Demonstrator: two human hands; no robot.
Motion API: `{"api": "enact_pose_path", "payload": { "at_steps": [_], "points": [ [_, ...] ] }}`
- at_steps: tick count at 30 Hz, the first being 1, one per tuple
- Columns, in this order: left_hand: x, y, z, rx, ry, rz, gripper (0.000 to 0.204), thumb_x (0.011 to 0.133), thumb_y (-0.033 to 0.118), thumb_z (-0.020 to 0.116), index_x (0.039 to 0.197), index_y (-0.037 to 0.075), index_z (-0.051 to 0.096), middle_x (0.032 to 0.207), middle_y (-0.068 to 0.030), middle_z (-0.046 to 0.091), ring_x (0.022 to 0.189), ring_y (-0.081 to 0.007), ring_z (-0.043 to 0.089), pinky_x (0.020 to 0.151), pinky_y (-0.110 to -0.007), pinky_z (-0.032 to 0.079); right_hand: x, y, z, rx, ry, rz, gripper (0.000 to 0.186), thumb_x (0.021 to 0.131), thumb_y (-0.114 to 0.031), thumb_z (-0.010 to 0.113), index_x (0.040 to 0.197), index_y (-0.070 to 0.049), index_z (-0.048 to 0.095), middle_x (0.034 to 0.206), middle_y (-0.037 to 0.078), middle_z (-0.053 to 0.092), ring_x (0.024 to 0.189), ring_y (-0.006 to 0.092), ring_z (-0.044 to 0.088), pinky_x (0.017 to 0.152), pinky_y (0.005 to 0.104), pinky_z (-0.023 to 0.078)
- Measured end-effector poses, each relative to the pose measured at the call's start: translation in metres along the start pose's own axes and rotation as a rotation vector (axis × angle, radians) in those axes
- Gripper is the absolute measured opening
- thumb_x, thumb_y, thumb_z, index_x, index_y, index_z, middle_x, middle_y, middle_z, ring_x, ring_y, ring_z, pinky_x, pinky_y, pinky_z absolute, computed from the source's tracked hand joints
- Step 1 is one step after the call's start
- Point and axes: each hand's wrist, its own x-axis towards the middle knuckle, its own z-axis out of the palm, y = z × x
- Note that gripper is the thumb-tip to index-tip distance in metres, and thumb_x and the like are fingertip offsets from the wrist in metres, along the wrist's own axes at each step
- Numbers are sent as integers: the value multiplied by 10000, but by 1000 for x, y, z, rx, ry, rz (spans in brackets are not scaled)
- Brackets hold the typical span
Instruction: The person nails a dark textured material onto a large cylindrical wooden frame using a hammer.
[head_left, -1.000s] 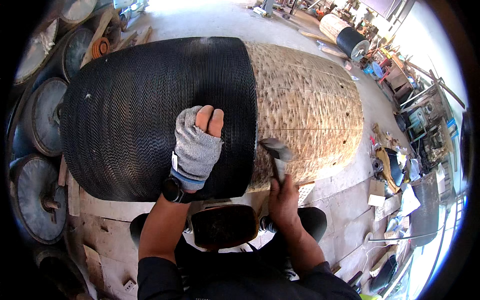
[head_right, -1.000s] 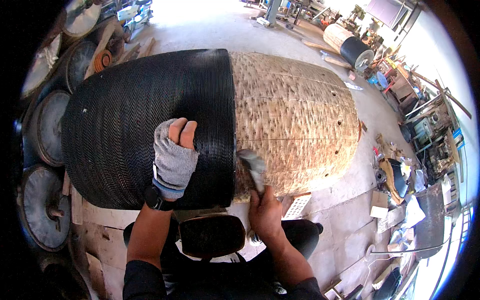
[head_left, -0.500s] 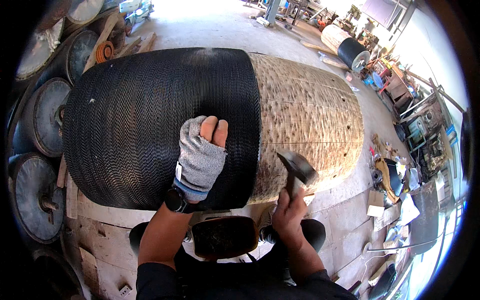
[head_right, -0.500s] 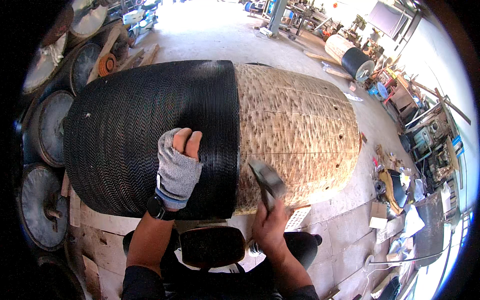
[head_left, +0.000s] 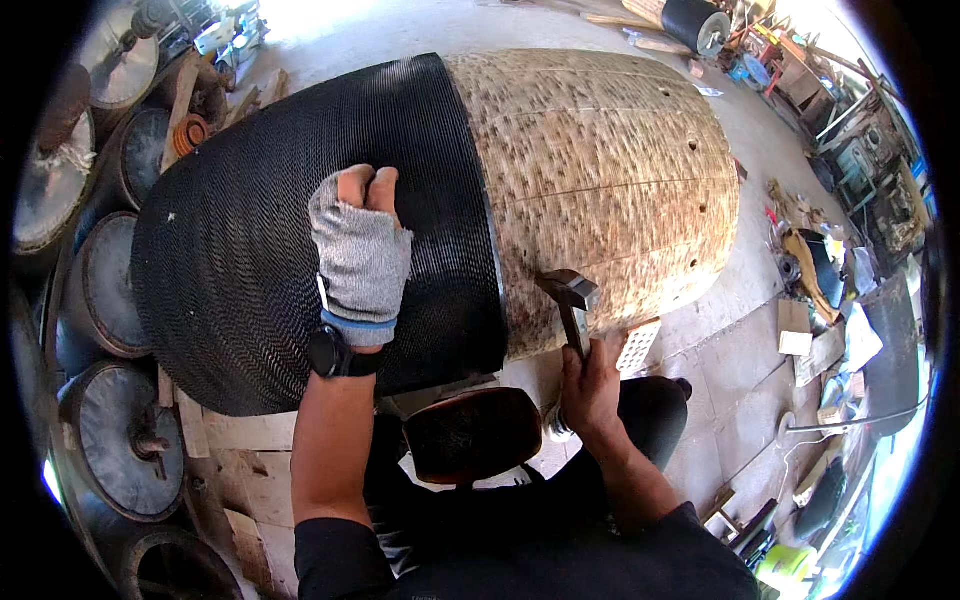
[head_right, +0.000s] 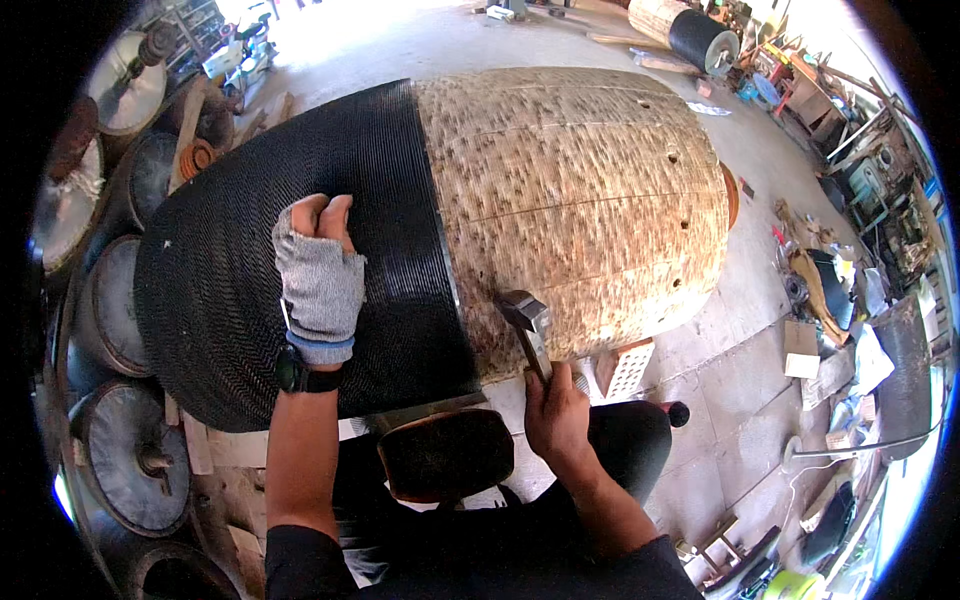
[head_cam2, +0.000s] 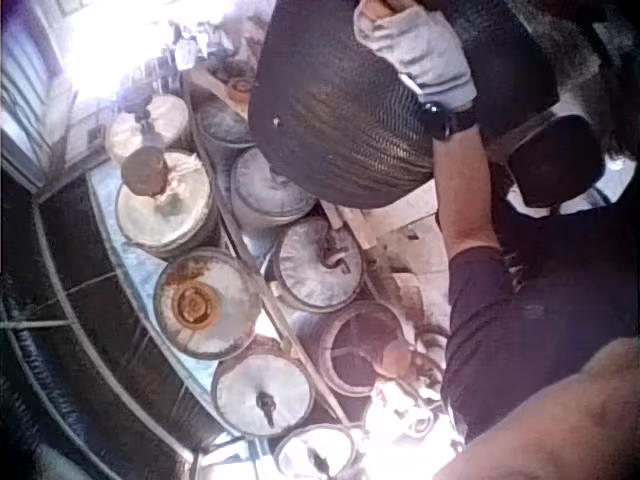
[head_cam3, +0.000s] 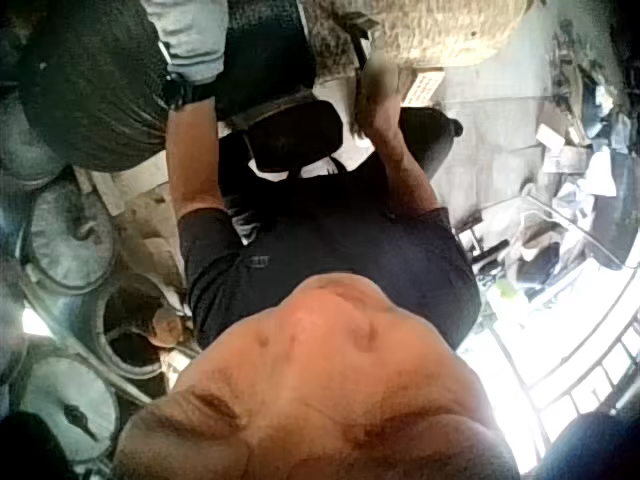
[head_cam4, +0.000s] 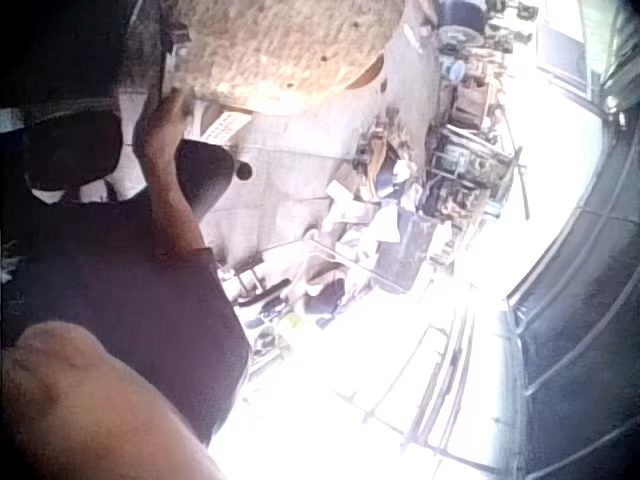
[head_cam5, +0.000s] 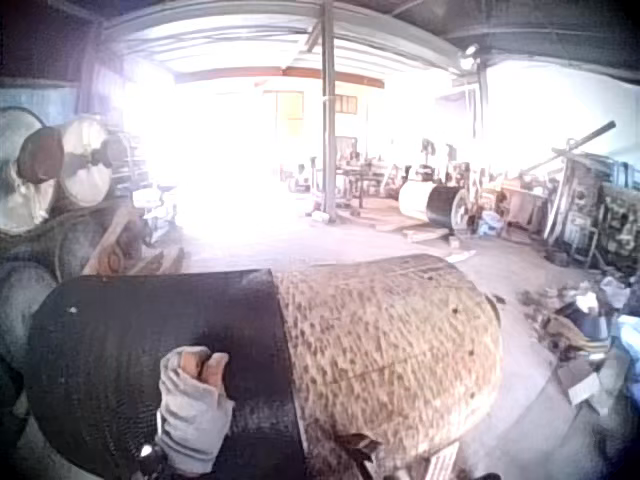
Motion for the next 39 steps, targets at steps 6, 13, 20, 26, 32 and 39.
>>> {"api": "enact_pose_path", "payload": {
  "at_steps": [6,13,20,26,32,39],
  "points": [
    [7,10,-12,97,-82,-19,428,762,-2,717,1174,61,620,1135,-123,542,1019,-306,569,836,-407,521,-17,4,-22,112,-87,85,177,943,-160,599,954,-10,506,730,272,596,718,494,603,574,511,466],
    [-82,102,-48,-453,-80,68,460,800,-45,659,1241,23,551,1009,-156,602,916,-302,605,818,-415,505,-32,21,-20,215,-59,30,218,928,-168,637,925,0,498,719,259,594,700,476,607,564,478,468],
    [-118,125,-35,-489,-228,-77,544,783,-37,680,1296,26,512,974,-143,635,895,-304,628,843,-446,495,-37,27,-18,230,-171,73,212,927,-166,634,943,-1,501,706,255,591,685,470,607,567,481,471],
    [-102,127,-37,-546,-372,-223,622,738,-40,712,1314,12,483,981,-134,632,880,-289,636,799,-410,512,-39,20,-15,235,-176,7,206,928,-161,628,977,1,510,714,253,592,684,465,612,570,485,477],
    [-97,139,-34,-491,-320,-283,663,762,49,735,1358,22,446,909,-150,633,784,-312,636,706,-435,504,-37,5,-20,160,-128,-97,196,929,-121,606,1036,15,514,748,245,615,679,461,620,578,474,493],
    [-101,141,-33,-403,-389,-297,747,691,9,763,1352,-19,417,1002,-165,590,901,-309,596,814,-440,491,-42,6,-23,150,-106,-117,176,940,-126,561,1025,3,475,705,248,586,659,460,606,565,482,465]
  ]
}}
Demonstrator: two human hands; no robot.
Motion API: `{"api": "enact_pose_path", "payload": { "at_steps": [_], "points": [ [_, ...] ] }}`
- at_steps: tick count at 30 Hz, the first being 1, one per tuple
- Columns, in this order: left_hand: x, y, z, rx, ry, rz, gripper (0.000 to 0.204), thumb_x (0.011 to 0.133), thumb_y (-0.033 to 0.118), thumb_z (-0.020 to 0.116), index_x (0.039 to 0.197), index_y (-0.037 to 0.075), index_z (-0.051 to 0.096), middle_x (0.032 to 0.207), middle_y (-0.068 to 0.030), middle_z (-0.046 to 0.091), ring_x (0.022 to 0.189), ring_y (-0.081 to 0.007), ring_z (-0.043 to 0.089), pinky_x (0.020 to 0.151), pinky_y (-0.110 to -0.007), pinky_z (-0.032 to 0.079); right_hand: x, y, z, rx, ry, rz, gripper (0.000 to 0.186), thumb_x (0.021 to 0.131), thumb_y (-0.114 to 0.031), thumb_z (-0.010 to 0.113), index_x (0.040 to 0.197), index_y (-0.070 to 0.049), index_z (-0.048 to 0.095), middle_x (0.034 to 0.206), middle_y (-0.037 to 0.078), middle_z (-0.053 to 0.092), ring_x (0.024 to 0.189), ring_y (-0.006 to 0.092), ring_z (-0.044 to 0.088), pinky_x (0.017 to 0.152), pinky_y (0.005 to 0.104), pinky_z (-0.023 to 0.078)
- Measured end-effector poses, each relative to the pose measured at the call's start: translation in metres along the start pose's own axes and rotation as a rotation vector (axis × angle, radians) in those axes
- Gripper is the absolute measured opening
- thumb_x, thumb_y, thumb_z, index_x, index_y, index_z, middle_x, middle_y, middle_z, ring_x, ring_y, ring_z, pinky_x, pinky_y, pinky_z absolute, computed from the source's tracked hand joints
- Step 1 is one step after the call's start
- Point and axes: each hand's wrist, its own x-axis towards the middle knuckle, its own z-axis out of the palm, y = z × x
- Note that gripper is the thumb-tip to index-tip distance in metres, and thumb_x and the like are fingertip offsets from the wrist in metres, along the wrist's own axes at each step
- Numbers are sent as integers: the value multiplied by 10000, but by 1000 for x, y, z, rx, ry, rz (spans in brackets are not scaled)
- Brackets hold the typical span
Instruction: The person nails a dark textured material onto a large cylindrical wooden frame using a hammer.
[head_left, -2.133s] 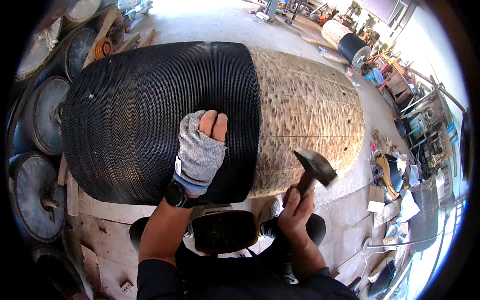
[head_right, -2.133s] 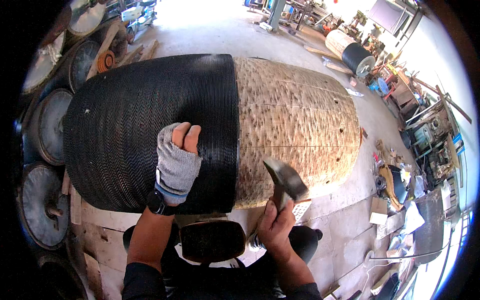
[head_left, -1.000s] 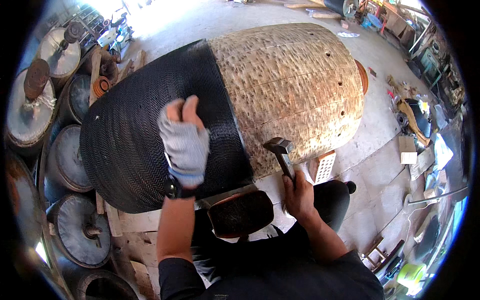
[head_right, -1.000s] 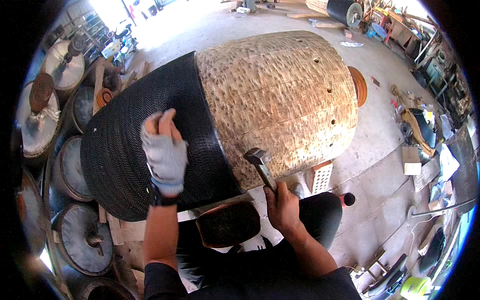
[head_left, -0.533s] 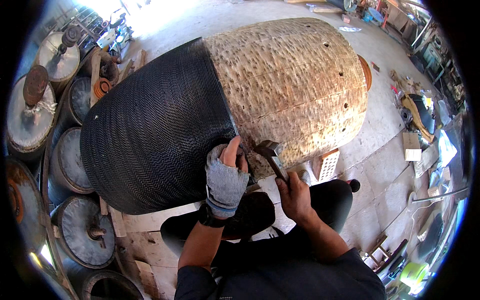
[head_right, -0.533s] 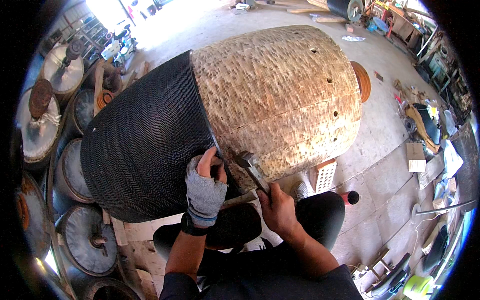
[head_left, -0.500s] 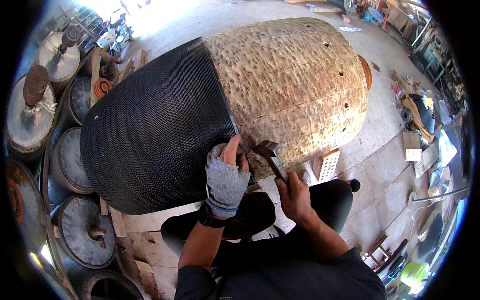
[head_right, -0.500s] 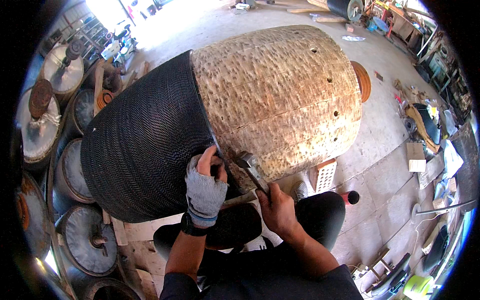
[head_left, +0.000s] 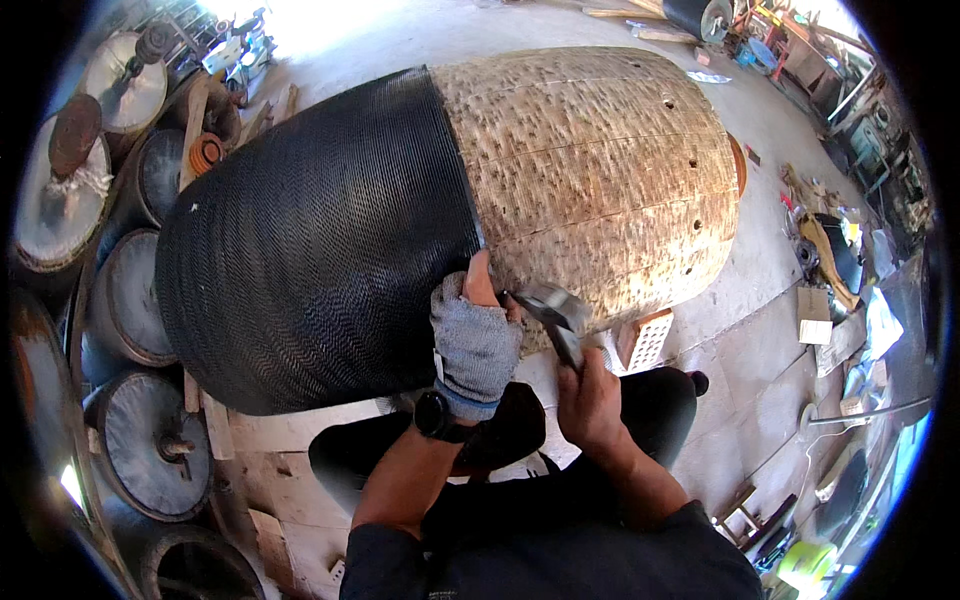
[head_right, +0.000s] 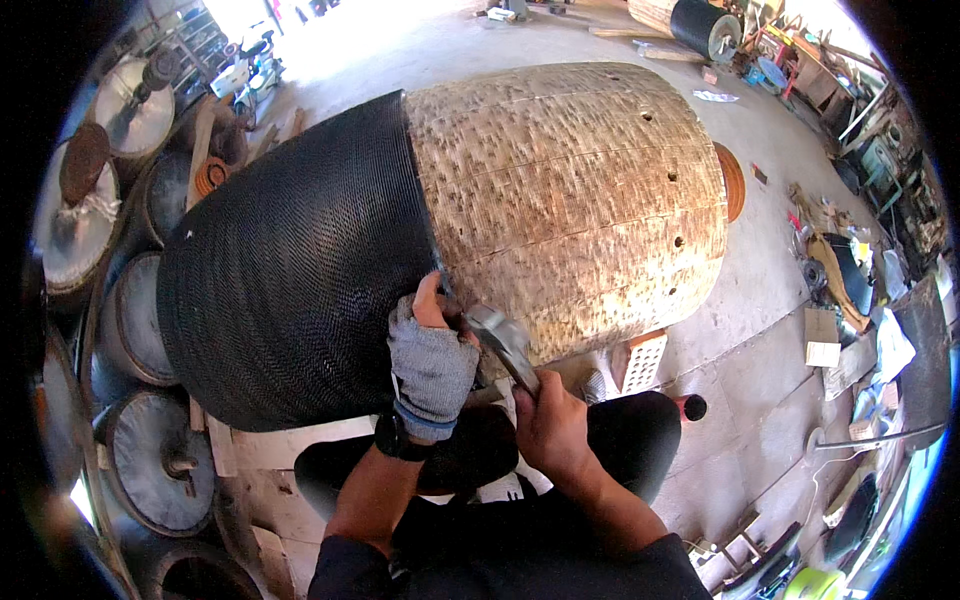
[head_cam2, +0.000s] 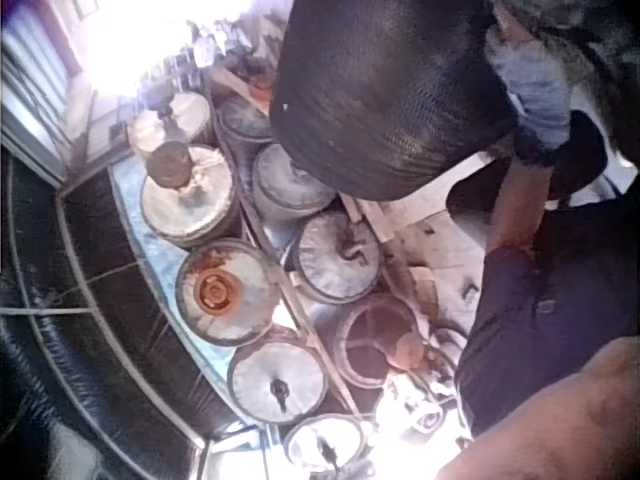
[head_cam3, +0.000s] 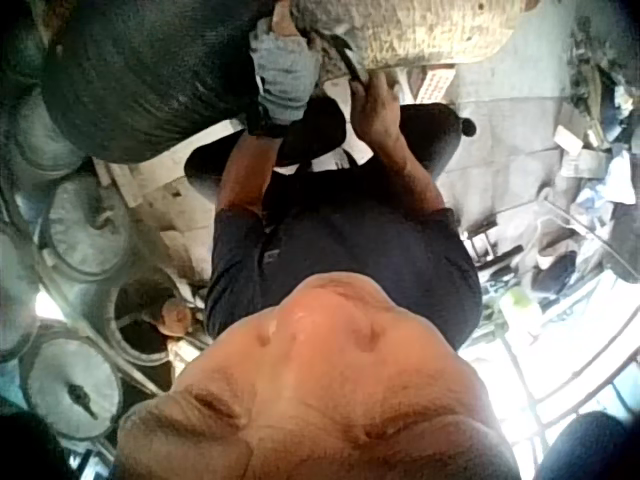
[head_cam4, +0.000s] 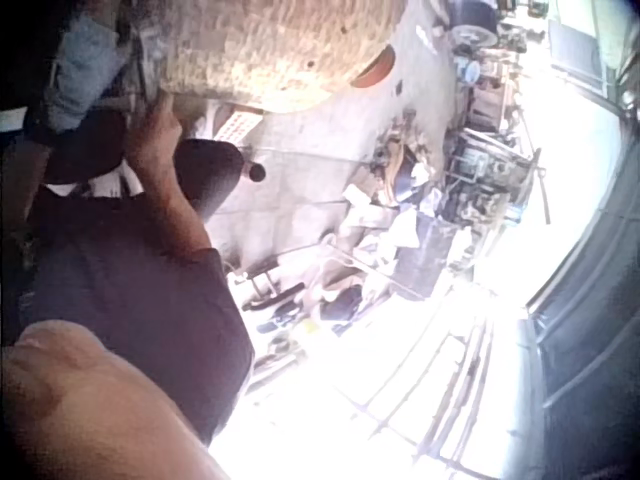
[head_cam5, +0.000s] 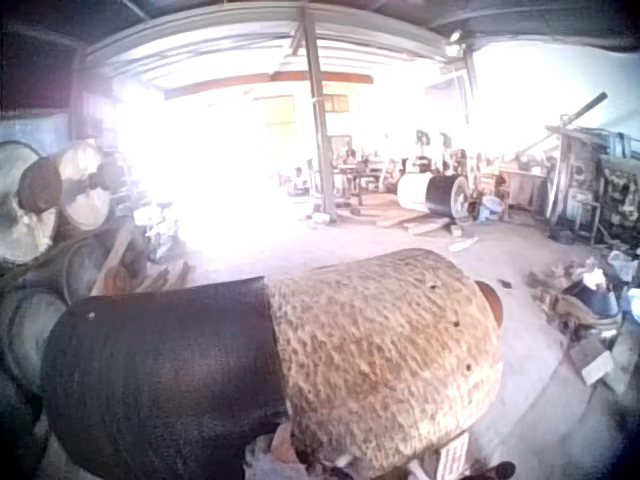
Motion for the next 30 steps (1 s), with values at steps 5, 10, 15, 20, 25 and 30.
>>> {"api": "enact_pose_path", "payload": {
  "at_steps": [5,10,15,20,25,30],
  "points": [
    [-32,0,-19,26,44,143,751,714,25,773,1365,-29,402,1044,-197,574,951,-333,582,871,-458,473,-2,4,-4,18,23,-1,244,912,-115,603,1083,28,504,772,260,619,703,456,627,619,481,507],
    [-118,-39,9,66,-457,186,483,834,232,687,1251,23,563,1093,-183,607,1013,-369,588,900,-494,466,1,17,16,13,18,-59,192,926,-81,537,1056,55,501,752,243,598,673,433,621,589,455,492],
    [-156,-45,27,198,-683,256,283,851,255,618,1065,73,658,1035,-152,643,1018,-336,591,846,-482,476,-7,5,13,150,139,-168,155,909,-16,492,1046,58,481,722,222,574,626,410,599,567,426,475],
    [-161,-50,39,198,-801,312,240,843,216,596,1008,63,678,1005,-151,647,969,-316,591,819,-472,470,4,14,25,-106,-64,25,128,926,-60,504,1012,33,484,717,259,593,684,472,623,568,465,480],
    [-178,-59,57,226,-592,394,260,850,196,578,1023,32,680,986,-164,642,961,-318,593,799,-477,474,-18,6,12,233,158,-160,204,979,-149,430,981,40,506,692,66,530,607,175,497,607,306,466],
    [-171,-52,48,294,-556,443,267,860,178,559,1052,31,674,969,-175,642,928,-320,601,788,-490,474,0,12,24,-105,21,-74,207,979,-177,483,945,28,490,769,172,589,726,331,614,599,395,495]
  ]
}}
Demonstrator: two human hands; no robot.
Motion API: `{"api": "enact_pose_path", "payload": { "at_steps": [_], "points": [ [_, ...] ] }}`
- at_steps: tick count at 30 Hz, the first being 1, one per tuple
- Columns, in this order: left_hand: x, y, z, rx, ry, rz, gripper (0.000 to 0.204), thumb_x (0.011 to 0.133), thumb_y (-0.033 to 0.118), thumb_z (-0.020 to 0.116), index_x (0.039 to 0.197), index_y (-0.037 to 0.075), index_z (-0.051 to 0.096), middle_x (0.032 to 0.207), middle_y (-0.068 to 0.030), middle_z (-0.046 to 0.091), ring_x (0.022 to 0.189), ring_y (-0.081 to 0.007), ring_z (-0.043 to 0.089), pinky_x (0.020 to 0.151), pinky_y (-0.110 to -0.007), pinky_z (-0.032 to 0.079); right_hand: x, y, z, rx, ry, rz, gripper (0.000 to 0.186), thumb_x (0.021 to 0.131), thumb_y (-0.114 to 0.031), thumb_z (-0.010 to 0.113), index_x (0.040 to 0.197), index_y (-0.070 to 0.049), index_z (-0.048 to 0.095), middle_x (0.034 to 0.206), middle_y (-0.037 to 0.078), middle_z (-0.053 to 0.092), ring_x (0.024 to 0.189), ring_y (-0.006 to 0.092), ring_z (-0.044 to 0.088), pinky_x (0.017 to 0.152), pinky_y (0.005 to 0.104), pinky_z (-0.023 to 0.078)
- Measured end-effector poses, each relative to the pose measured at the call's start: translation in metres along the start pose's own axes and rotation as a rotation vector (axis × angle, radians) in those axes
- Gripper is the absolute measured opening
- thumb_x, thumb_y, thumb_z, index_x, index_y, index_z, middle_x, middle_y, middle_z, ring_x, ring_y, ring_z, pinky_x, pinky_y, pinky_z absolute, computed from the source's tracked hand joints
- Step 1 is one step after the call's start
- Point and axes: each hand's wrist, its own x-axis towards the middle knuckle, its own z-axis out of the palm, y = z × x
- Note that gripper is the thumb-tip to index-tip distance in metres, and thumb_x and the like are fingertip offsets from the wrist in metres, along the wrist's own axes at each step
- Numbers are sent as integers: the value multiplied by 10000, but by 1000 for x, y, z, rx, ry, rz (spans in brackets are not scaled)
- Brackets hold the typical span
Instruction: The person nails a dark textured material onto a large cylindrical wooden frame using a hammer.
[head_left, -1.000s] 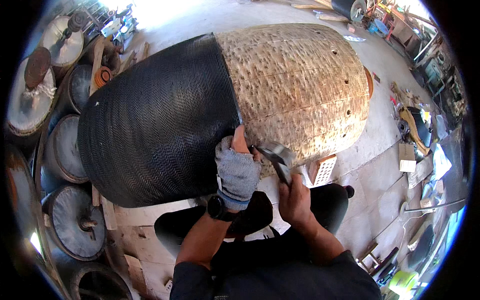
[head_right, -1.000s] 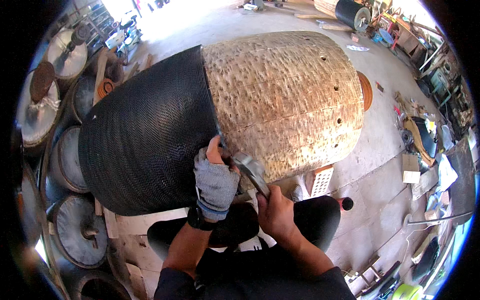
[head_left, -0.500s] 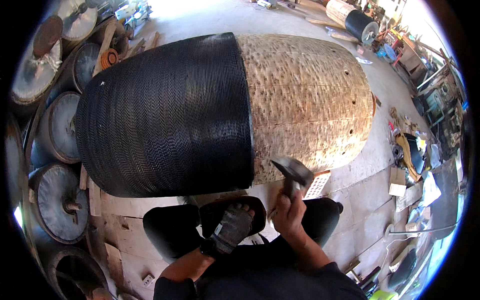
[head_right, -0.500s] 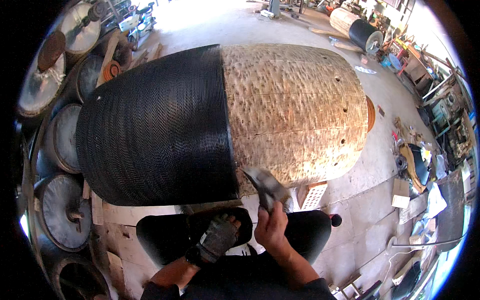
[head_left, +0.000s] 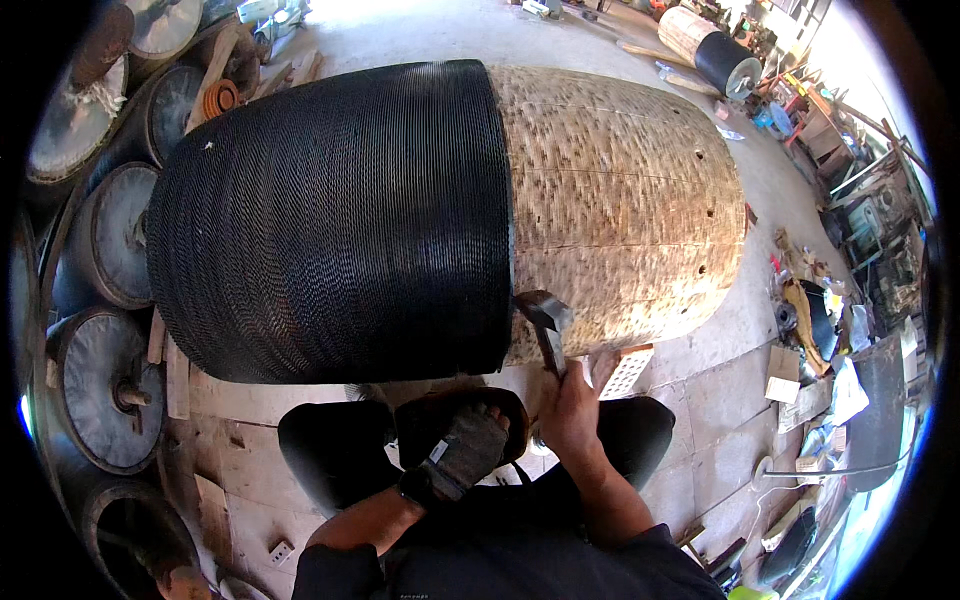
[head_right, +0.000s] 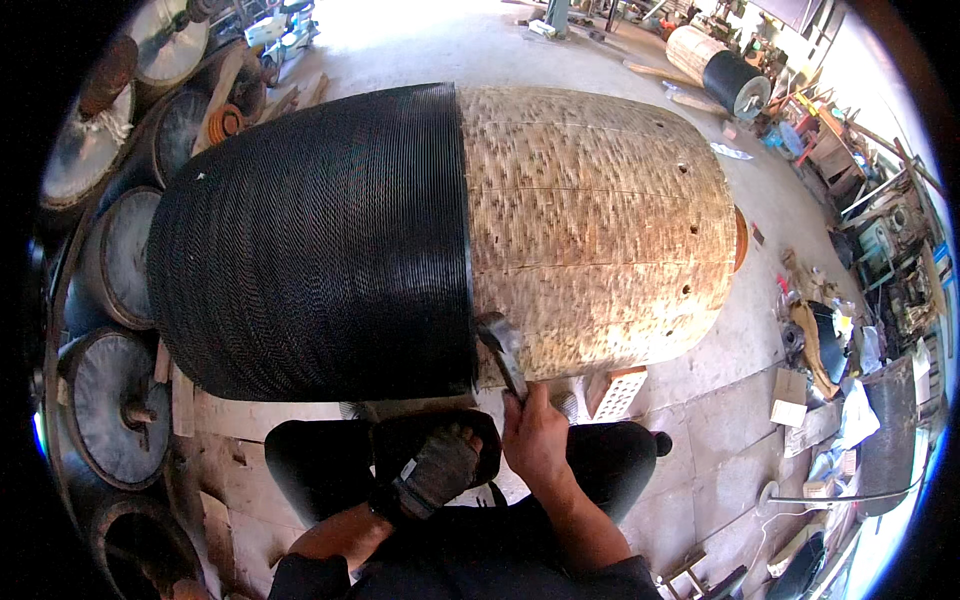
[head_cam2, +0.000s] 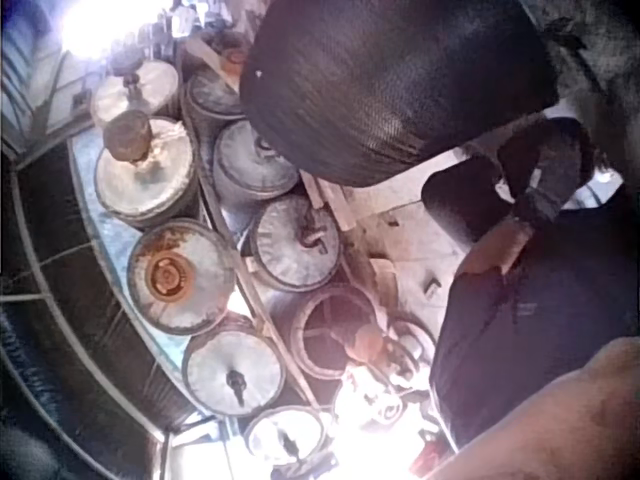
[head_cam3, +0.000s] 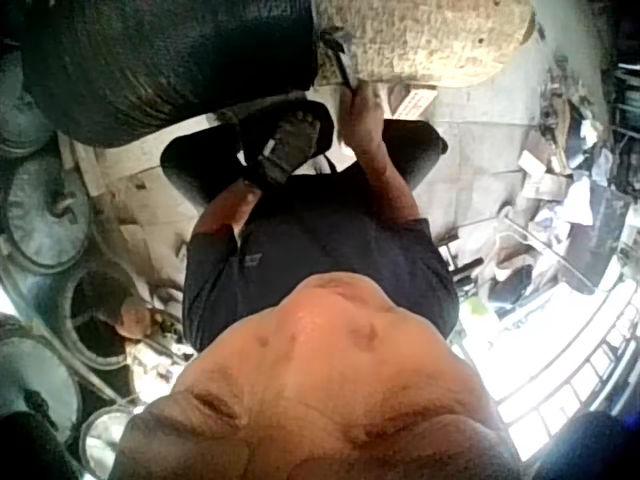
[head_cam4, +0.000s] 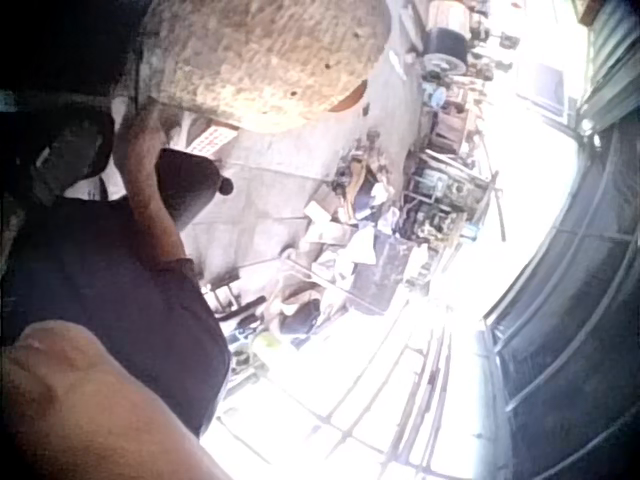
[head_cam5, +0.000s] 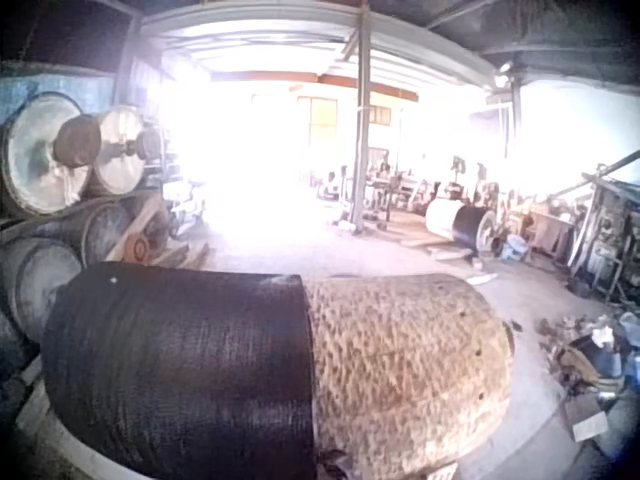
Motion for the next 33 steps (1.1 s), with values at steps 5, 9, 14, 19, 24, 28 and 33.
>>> {"api": "enact_pose_path", "payload": {
  "at_steps": [5,9,14,19,24,28,33],
  "points": [
    [1,-2,-4,-122,-194,46,249,862,162,547,1044,48,674,971,-151,651,924,-321,603,781,-488,482,-21,-17,-9,347,178,-5,175,988,-151,448,959,12,505,711,74,562,560,192,511,505,349,420],
    [-2,-6,-1,-235,58,44,200,854,166,557,983,61,668,943,-134,647,894,-320,599,759,-478,488,-15,10,3,75,173,-112,195,972,-149,458,989,35,519,764,142,587,674,248,580,609,391,474],
    [-2,-3,-20,-298,127,-7,175,874,189,559,953,52,633,947,-154,642,890,-333,609,736,-454,492,-14,-22,-14,178,194,-69,241,997,-199,438,962,29,508,763,169,576,646,244,572,656,407,500],
    [32,-32,-86,-214,102,-127,308,844,179,612,1094,0,603,974,-153,634,961,-306,620,794,-424,516,-14,8,-10,-192,11,-175,223,958,-191,514,1021,20,481,858,250,557,706,349,565,635,411,494],
    [62,-110,-132,-16,754,-46,397,771,45,699,1143,34,561,1096,-173,573,952,-348,594,802,-482,497,-14,-29,-10,156,34,213,186,957,-100,499,1080,40,488,744,221,586,606,340,603,615,395,493],
    [93,-151,-154,165,919,-107,419,771,-9,685,1166,34,552,1105,-159,564,947,-341,595,797,-468,515,-13,2,-16,-18,72,-224,155,946,-82,491,1051,31,478,743,186,550,662,332,575,622,396,478],
    [101,-158,-156,204,966,-96,423,766,20,687,1169,42,560,1081,-151,570,944,-337,599,805,-477,514,-19,13,-3,-83,-37,91,117,933,-65,533,997,23,489,815,249,555,644,442,557,593,432,481]
  ]
}}
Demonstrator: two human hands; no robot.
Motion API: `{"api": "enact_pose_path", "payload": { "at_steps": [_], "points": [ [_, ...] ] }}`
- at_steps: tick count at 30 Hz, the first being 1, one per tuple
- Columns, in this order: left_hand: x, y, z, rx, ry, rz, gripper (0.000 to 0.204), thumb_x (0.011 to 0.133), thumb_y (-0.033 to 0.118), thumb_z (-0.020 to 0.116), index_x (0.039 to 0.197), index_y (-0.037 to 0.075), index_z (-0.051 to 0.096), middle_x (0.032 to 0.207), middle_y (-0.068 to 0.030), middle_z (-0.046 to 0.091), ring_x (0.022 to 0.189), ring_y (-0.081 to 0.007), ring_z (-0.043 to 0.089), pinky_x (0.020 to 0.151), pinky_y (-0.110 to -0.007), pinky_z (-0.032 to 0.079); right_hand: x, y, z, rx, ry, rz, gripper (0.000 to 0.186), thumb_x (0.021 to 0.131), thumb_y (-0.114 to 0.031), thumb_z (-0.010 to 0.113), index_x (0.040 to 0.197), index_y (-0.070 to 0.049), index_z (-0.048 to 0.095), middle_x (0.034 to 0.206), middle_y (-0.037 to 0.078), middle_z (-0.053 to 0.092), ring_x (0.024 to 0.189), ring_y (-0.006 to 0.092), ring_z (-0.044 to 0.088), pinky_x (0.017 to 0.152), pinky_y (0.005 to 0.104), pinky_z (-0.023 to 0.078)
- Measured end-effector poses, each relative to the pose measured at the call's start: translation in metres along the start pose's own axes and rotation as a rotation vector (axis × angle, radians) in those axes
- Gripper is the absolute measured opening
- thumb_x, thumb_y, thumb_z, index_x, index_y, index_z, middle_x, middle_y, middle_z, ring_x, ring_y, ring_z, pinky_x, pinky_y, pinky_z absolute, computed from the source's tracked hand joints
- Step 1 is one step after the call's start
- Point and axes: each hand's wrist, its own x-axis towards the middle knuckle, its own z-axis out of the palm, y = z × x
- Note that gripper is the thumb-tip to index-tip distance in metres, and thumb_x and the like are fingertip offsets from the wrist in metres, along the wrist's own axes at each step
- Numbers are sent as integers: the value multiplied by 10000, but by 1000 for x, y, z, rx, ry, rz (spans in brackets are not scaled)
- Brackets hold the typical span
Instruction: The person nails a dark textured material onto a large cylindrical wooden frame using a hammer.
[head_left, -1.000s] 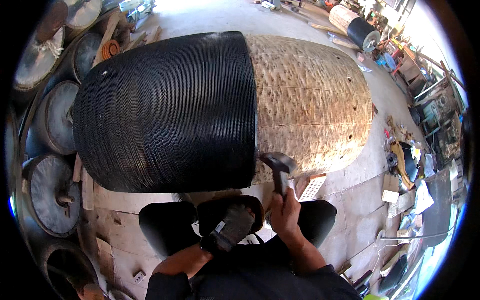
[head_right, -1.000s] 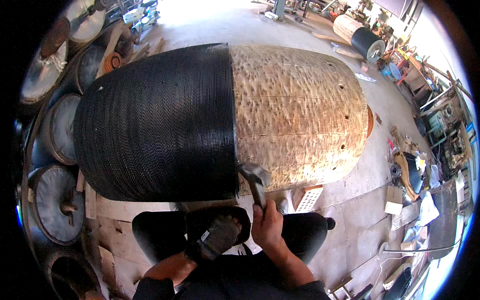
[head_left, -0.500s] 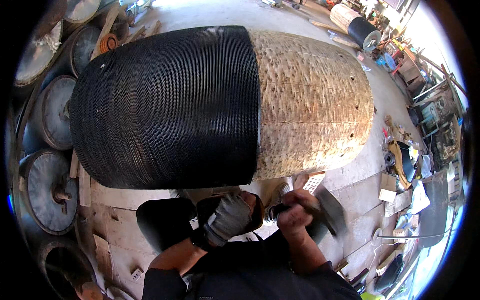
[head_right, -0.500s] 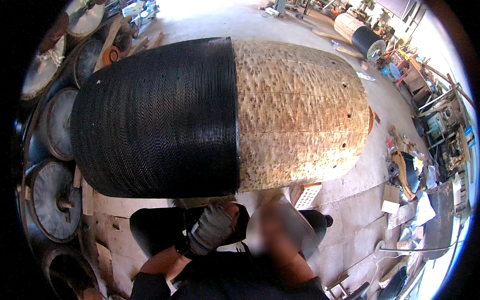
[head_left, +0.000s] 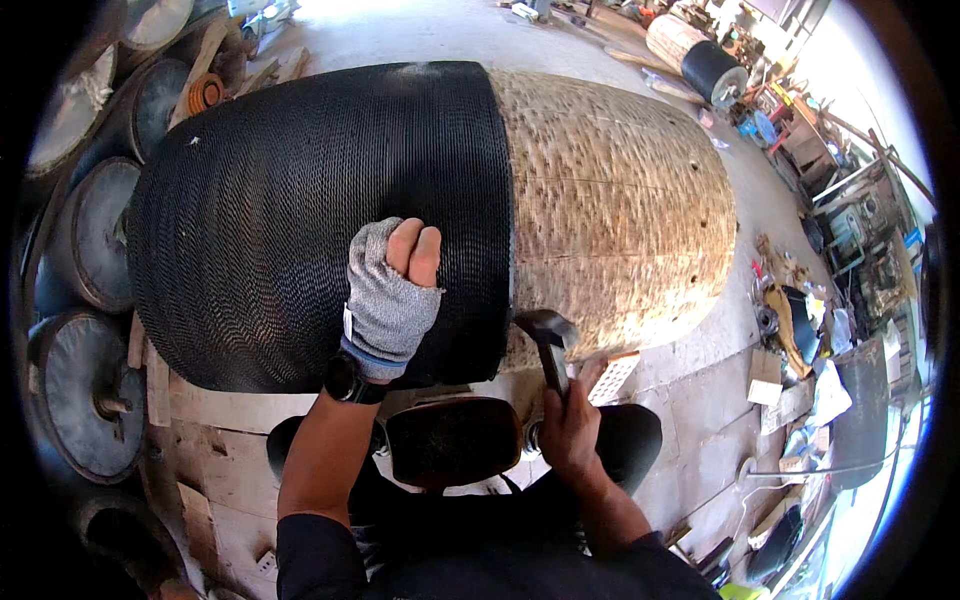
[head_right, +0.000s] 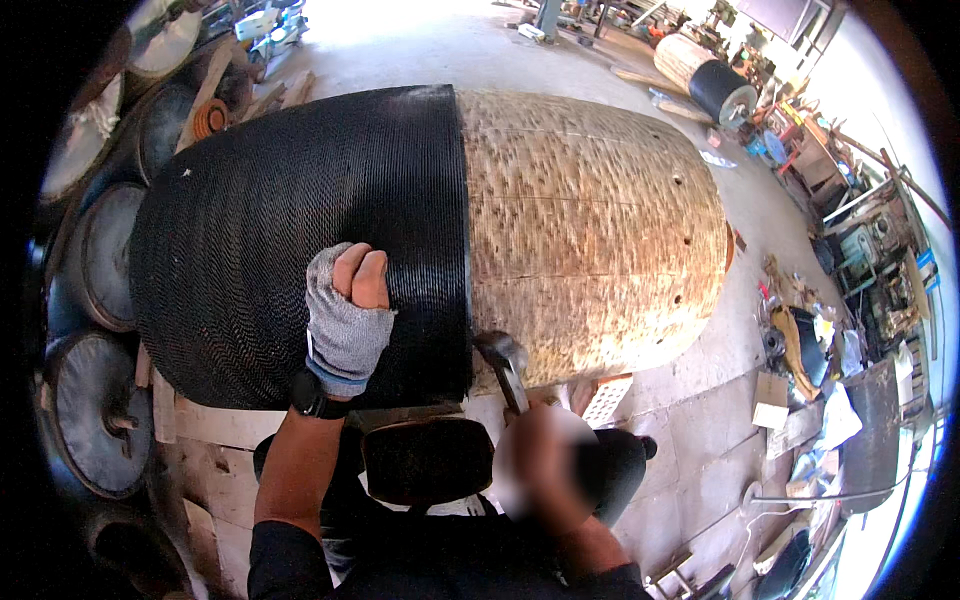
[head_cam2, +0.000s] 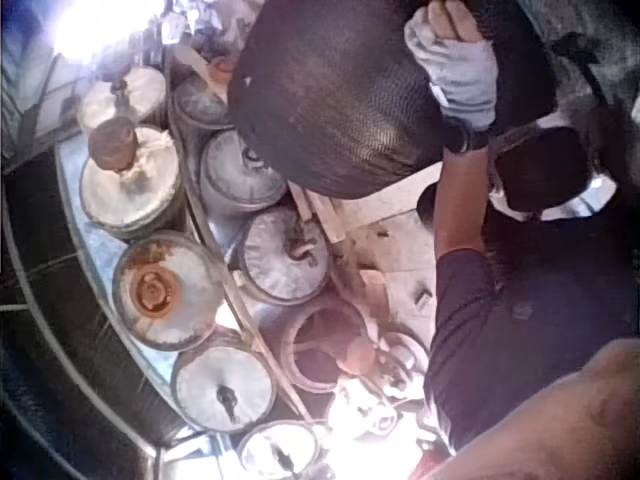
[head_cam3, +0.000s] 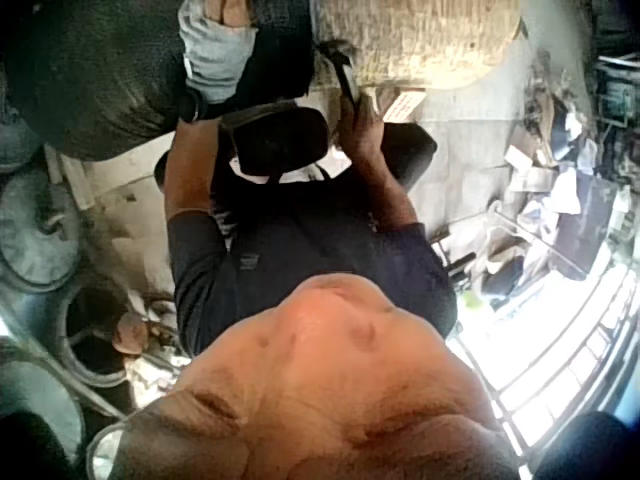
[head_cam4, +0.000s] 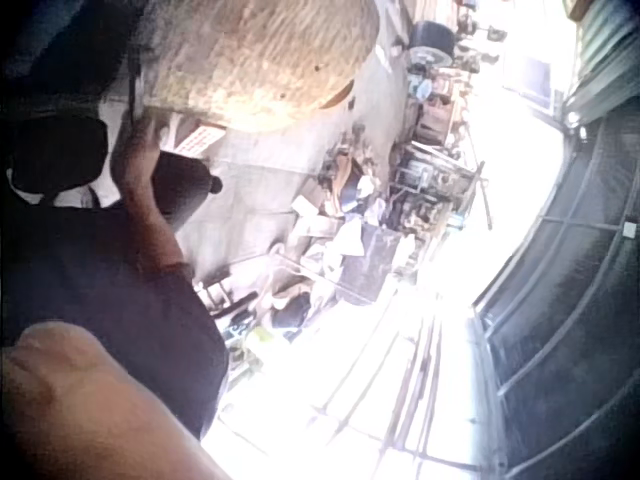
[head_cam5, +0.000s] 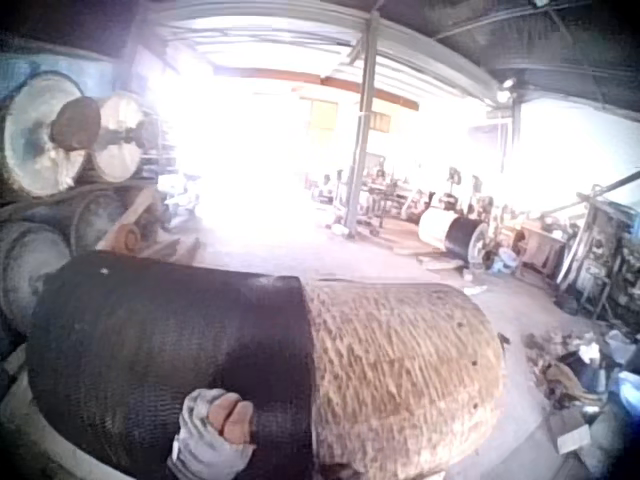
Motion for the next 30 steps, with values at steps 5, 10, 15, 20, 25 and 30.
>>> {"api": "enact_pose_path", "payload": {
  "at_steps": [5,10,15,20,25,30],
  "points": [
    [-1,3,-1,13,-14,-36,452,742,53,676,1182,58,572,1089,-134,560,952,-317,585,824,-485,501,4,-2,-9,147,105,-211,117,950,-113,516,962,4,505,706,141,561,629,302,591,577,412,480],
    [-1,0,-2,81,-24,-15,486,743,45,679,1215,71,567,1103,-132,547,972,-319,576,830,-491,497,12,-19,-3,17,16,37,121,925,-94,560,880,-6,488,708,229,563,626,412,608,560,456,467],
    [5,5,0,68,-56,-27,463,742,45,679,1187,59,553,1121,-130,554,996,-322,579,849,-490,499,11,-18,1,11,194,-11,88,931,-81,517,914,4,511,702,193,569,613,325,614,562,403,471],
    [2,2,3,84,-29,-45,407,741,40,675,1132,54,565,1105,-133,559,976,-327,587,842,-498,503,6,0,5,18,61,-11,157,914,-94,567,1023,12,533,756,221,590,669,383,625,613,429,491],
    [10,7,0,115,-68,-56,376,745,48,695,1107,67,593,1108,-128,552,984,-322,591,839,-480,519,30,-28,-4,-75,76,-60,189,904,-97,622,975,23,495,714,235,603,670,457,623,576,468,497],
    [14,7,-4,177,-102,-38,358,787,18,687,1130,25,587,1113,-155,563,984,-335,596,807,-443,534,18,-30,-24,199,145,-145,218,911,-71,581,1092,47,555,746,222,607,674,367,658,587,418,505]
  ]
}}
